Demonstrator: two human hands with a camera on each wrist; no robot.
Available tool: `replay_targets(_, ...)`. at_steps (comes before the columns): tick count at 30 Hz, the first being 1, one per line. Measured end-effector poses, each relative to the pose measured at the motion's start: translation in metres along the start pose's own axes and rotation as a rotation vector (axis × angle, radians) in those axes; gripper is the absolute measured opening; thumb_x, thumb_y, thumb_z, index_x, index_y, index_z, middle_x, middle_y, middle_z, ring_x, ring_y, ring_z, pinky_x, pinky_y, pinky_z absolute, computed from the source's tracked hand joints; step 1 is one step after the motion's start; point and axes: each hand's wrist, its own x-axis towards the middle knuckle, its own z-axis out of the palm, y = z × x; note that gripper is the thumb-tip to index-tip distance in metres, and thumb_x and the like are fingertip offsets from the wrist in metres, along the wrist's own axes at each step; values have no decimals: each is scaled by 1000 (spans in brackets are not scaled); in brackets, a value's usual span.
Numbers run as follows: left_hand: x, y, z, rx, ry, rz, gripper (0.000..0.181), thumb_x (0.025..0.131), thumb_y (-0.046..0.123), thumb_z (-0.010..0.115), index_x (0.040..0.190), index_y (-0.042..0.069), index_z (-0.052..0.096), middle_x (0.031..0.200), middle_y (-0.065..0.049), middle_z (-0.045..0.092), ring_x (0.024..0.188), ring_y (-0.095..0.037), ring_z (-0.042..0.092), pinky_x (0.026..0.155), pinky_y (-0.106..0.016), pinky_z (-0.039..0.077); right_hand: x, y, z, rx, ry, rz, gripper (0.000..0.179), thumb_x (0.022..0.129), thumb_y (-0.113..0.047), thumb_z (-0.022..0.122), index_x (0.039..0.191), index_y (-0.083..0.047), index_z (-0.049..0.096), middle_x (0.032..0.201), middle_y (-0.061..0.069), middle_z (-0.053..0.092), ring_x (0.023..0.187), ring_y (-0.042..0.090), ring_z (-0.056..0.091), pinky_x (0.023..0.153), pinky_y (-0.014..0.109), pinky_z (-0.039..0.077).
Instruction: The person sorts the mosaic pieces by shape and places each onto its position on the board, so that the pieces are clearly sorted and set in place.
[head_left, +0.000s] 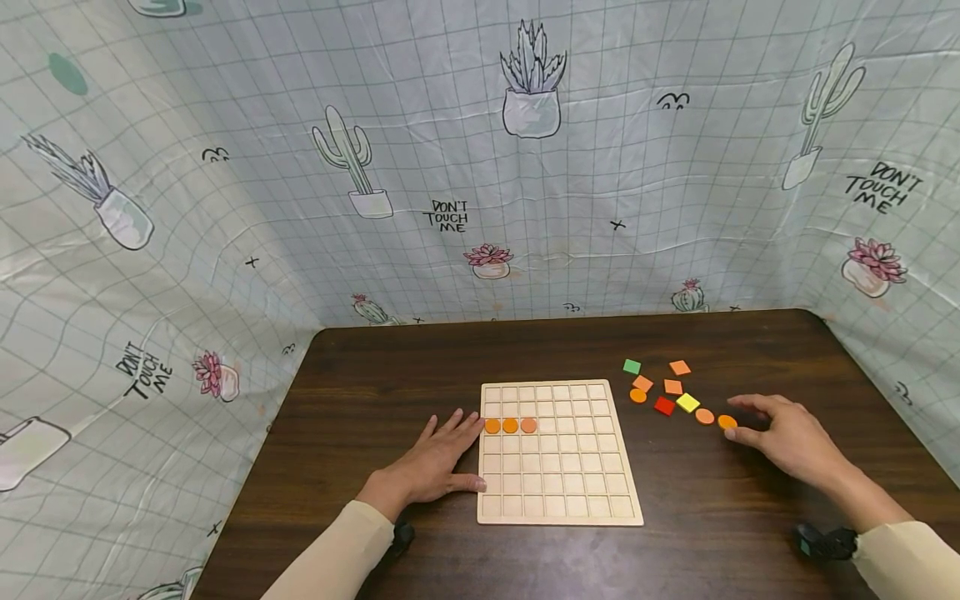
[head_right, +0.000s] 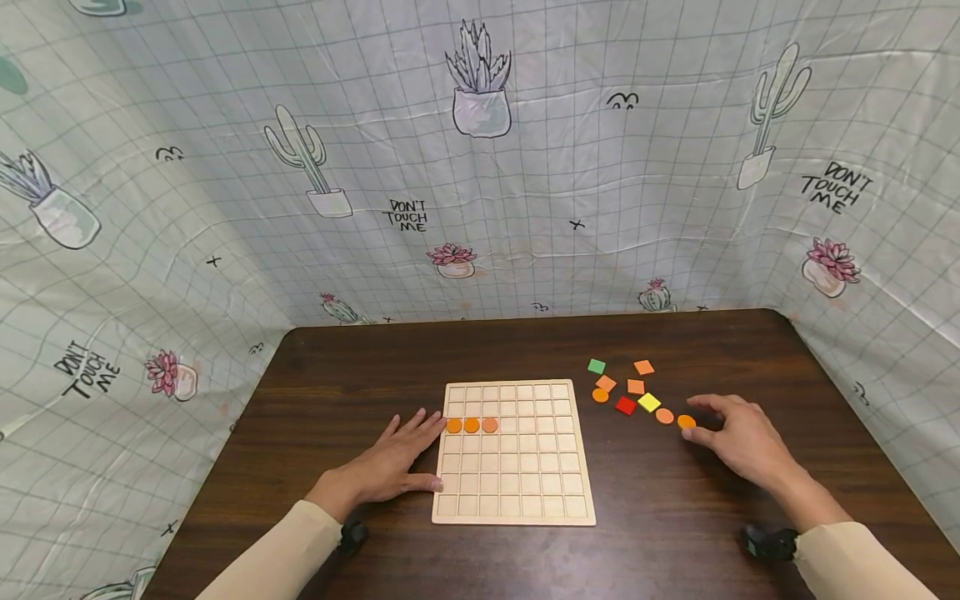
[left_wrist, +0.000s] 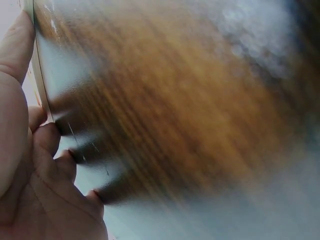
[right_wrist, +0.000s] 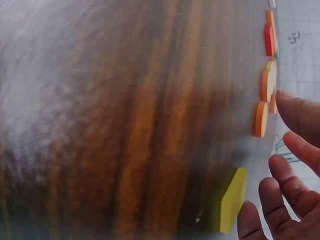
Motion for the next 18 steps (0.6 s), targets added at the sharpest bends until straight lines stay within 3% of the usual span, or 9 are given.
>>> replay_targets(11, -1, 1, -1, -6, -2, -4, 94, 99, 56, 67, 170, 13, 23, 177, -5, 18, 166, -31, 8, 132, -60, 3, 4, 5, 8, -13, 25, -49, 41, 94, -23, 82, 126, 0, 74, 122, 30, 66, 99, 37, 59, 76, 45, 47)
replay_targets(18, -1, 1, -1, -4, -3, -1, 94, 99, 55, 66, 170, 13, 23, 177, -5, 18, 166, -31, 8, 132, -60, 3, 5, 8, 9, 1, 20, -40, 35, 95, -21, 80, 123, -1, 76, 121, 28, 66, 96, 34, 60, 75, 39, 46)
